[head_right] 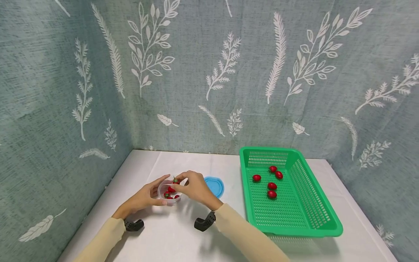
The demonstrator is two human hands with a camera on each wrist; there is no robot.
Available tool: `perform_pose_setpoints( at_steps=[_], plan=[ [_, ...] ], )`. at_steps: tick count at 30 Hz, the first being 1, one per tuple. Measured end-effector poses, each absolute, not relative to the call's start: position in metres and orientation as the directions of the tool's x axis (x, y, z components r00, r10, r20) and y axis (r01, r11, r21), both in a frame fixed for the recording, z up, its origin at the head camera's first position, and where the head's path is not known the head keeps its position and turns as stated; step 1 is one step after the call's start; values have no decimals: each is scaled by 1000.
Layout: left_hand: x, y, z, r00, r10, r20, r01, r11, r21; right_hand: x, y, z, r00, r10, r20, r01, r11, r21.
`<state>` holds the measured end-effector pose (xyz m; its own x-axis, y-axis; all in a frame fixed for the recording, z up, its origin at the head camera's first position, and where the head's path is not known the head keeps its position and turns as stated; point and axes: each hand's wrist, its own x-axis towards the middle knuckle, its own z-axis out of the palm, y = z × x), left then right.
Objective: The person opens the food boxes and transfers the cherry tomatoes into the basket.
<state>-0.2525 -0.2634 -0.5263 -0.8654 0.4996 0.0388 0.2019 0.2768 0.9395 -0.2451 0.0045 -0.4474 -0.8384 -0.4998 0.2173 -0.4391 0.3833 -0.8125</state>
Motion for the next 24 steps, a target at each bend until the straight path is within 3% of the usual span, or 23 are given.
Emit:
perform_pose_setpoints(
  at_steps=[5,12,24],
  plan=[
    [-253,-263,-526,-868,494,54,220,284,933,-241,18,-433,-820,-500,277,-491,366,-791],
    [-253,-263,-527,-876,481,40,207,298,932,-238,42,-417,-823,-453,341,-542,452,-708],
    [-252,-263,-526,-867,496,51,220,290,932,-247,91,-419,-826,-397,399,-560,510,-652]
  ],
)
